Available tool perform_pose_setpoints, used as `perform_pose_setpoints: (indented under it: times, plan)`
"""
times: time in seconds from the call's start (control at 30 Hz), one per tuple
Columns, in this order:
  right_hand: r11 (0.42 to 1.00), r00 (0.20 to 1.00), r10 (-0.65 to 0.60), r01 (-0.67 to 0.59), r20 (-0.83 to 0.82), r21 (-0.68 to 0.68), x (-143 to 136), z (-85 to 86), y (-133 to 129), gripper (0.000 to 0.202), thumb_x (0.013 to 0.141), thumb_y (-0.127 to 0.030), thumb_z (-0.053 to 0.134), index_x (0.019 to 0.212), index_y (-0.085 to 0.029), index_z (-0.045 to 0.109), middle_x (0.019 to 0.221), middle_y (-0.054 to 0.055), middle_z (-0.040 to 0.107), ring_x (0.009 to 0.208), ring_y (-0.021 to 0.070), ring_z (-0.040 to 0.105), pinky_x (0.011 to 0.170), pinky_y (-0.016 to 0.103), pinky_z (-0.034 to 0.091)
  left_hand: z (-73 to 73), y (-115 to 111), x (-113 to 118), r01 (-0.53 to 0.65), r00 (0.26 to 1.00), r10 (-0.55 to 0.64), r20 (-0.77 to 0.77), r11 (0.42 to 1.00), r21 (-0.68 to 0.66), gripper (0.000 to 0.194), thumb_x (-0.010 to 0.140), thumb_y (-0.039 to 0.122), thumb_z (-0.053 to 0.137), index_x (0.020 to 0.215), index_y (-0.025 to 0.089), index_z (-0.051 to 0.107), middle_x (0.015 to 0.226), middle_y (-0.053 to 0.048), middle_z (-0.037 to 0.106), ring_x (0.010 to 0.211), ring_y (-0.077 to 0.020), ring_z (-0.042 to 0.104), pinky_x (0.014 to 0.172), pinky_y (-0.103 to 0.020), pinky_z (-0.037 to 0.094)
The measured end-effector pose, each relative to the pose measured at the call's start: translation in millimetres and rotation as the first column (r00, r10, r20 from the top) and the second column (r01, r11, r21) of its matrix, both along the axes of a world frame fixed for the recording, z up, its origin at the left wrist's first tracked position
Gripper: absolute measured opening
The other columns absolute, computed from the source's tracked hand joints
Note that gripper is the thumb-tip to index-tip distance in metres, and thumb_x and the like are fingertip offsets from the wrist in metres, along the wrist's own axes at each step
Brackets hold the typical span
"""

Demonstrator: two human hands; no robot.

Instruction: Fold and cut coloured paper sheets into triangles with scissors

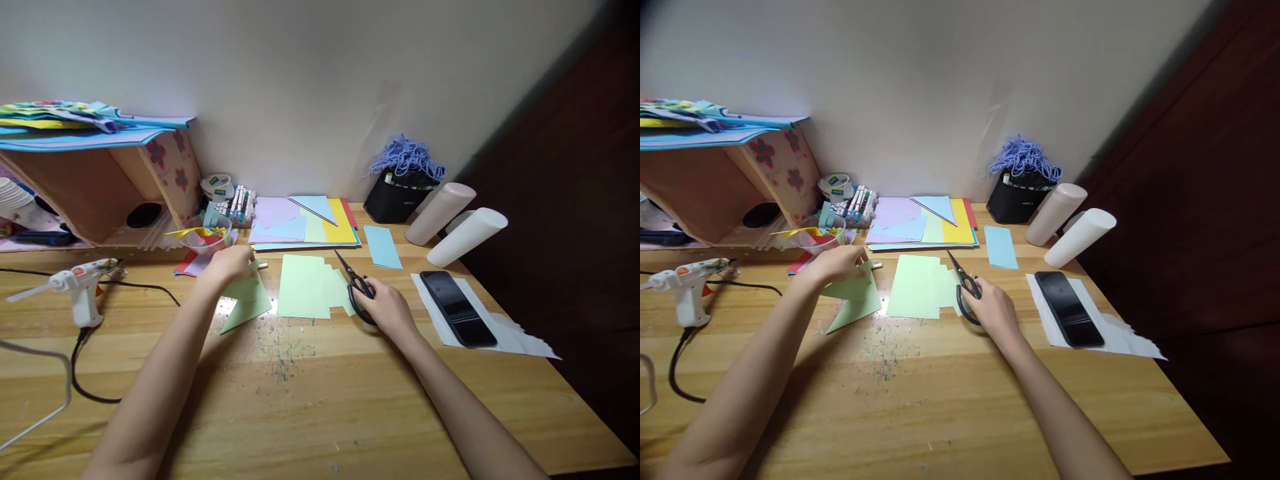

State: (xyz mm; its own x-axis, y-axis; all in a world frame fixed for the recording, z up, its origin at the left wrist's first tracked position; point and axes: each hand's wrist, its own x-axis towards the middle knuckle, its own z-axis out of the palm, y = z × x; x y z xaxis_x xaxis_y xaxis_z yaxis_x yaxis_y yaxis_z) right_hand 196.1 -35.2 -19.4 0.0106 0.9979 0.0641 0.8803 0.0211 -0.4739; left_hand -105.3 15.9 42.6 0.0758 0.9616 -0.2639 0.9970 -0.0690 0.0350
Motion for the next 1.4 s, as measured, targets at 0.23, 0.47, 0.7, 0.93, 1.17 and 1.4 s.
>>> perform_pose_setpoints:
  times: [0.23, 0.47, 0.7, 0.93, 1.17, 1.4]
  plan:
    - [0.99, 0.946, -0.137, 0.14, 0.294, 0.011, 18, -2.7, 9, 0.027, 0.075, -0.044, 0.049, 0.085, -0.02, 0.057, 0.076, 0.008, 0.065, 0.072, 0.0246, 0.06, 0.056, 0.029, 0.038, 7.6, -6, 6, 0.118, 0.99, -0.131, 0.049, 0.973, 0.2, 0.04, 0.064, 0.028, 0.06, 0.102, 0.018, 0.052, 0.101, -0.009, 0.059, 0.092, -0.0232, 0.054, 0.069, -0.028, 0.041]
    - [0.981, 0.956, 0.001, -0.058, 0.294, 0.187, 8, -1.1, 2, 0.03, 0.082, -0.032, 0.043, 0.103, -0.014, 0.055, 0.107, 0.016, 0.056, 0.103, 0.0285, 0.048, 0.083, 0.04, 0.04, 25.9, -15, -23, 0.146, 0.967, -0.139, 0.211, 0.989, -0.015, 0.036, 0.063, 0.04, 0.06, 0.092, 0.02, 0.059, 0.09, -0.005, 0.063, 0.079, -0.0194, 0.057, 0.06, -0.023, 0.039]
    - [0.818, 0.81, 0.575, -0.572, 0.112, -0.061, -17, -6.0, -11, 0.055, 0.086, -0.047, 0.032, 0.136, -0.026, 0.022, 0.14, 0.0, 0.028, 0.13, 0.0216, 0.02, 0.105, 0.043, 0.02, -23.8, -1, 39, 0.079, 0.952, -0.127, 0.278, 0.981, 0.176, 0.033, 0.078, 0.044, 0.046, 0.089, 0.015, 0.058, 0.09, -0.01, 0.062, 0.083, -0.0209, 0.057, 0.068, -0.027, 0.039]
    - [0.84, 0.834, 0.542, -0.531, 0.108, -0.114, -5, 0.0, -6, 0.054, 0.086, -0.051, 0.028, 0.135, -0.029, 0.025, 0.141, -0.001, 0.027, 0.132, 0.0217, 0.013, 0.105, 0.047, 0.015, -69.8, 8, 66, -0.043, 0.927, -0.082, 0.366, 0.946, 0.321, 0.047, 0.07, 0.036, 0.06, 0.108, 0.014, 0.044, 0.102, -0.012, 0.05, 0.096, -0.0247, 0.049, 0.076, -0.032, 0.039]
    - [0.887, 0.878, 0.459, -0.462, 0.139, -0.005, 5, 2.3, 1, 0.046, 0.086, -0.047, 0.032, 0.123, -0.023, 0.046, 0.131, 0.005, 0.044, 0.127, 0.0232, 0.027, 0.104, 0.05, 0.018, -67.3, 11, 60, -0.096, 0.912, -0.054, 0.406, 0.935, 0.341, 0.048, 0.067, 0.038, 0.062, 0.104, 0.014, 0.045, 0.104, -0.012, 0.049, 0.098, -0.0257, 0.046, 0.079, -0.034, 0.037]
    - [0.889, 0.88, 0.444, -0.456, 0.167, 0.041, 1, 0.7, 1, 0.042, 0.087, -0.044, 0.032, 0.116, -0.021, 0.052, 0.126, 0.005, 0.05, 0.125, 0.023, 0.031, 0.103, 0.048, 0.019, -68.1, 12, 59, -0.096, 0.928, -0.025, 0.371, 0.948, 0.304, 0.045, 0.067, 0.042, 0.061, 0.1, 0.014, 0.051, 0.098, -0.012, 0.049, 0.097, -0.0266, 0.046, 0.078, -0.033, 0.038]
